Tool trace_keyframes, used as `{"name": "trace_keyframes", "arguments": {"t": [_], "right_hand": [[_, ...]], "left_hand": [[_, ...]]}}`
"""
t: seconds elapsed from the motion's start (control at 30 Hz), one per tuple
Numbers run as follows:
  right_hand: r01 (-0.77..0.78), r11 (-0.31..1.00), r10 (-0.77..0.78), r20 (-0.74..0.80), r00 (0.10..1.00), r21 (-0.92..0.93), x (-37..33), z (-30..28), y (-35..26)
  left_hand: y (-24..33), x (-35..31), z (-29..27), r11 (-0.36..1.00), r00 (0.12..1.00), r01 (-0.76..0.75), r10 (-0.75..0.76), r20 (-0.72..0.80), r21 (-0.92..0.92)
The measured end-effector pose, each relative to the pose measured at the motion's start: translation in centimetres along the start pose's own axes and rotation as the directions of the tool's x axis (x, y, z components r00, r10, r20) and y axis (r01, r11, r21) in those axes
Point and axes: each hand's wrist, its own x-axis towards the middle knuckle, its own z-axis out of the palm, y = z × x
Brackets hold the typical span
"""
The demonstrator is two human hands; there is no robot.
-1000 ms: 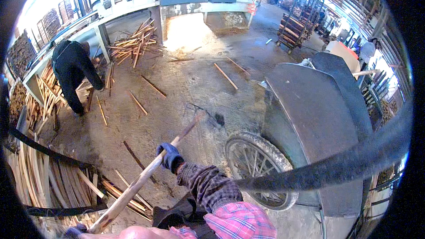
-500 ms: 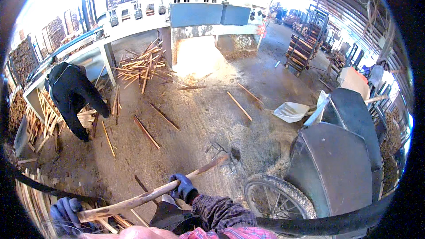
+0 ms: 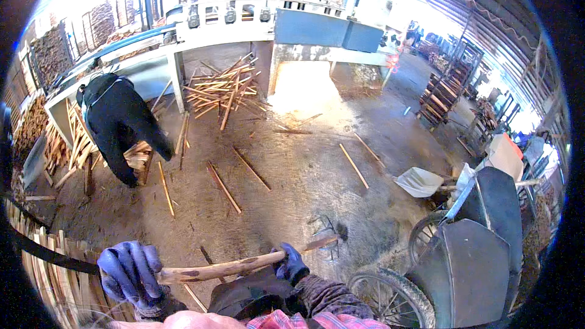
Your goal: The person gathers thin wooden sticks from the floor and stacks them onto a metal rack. They use a pitchfork to gather scattered sticks and then lift bundles by hand to place them on the rack.
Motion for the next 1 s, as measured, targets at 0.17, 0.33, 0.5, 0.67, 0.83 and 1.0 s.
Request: {"name": "trace_keyframes", "arguments": {"t": [0.17, 0.33, 0.5, 0.67, 0.83, 1.0], "right_hand": [[-0.078, 0.990, 0.073, -0.053, 0.996, -0.119, -1.6, 1.4, -0.6], [-0.020, 0.995, 0.016, -0.042, 0.999, -0.098, 0.5, 0.3, -1.2], [-0.080, 0.991, 0.084, 0.034, 0.996, -0.107, 1.6, 1.3, -2.1], [-0.068, 0.997, 0.069, 0.069, 0.995, -0.023, 4.9, -0.2, -4.8], [0.111, 0.981, -0.076, 0.210, 0.975, -0.161, 8.4, -2.8, -8.3], [-0.125, 0.979, 0.105, 0.129, 0.986, 0.159, 4.4, 3.7, -14.4]], "left_hand": [[-1.1, -0.8, -0.5, 1.000, 0.985, -0.011, 0.010, -0.173, -0.005], [-2.0, 0.4, 0.6, 0.999, 0.948, -0.029, 0.036, -0.317, 0.026], [-3.3, 2.5, -0.1, 0.997, 0.928, -0.013, 0.038, -0.370, 0.070], [-6.5, 5.7, -1.4, 1.000, 0.913, -0.021, 0.022, -0.407, 0.008], [-11.5, 11.3, -2.3, 0.997, 0.942, 0.050, -0.066, -0.330, -0.057], [-17.5, 18.1, -2.7, 0.986, 0.965, 0.090, -0.121, -0.231, -0.139]]}}
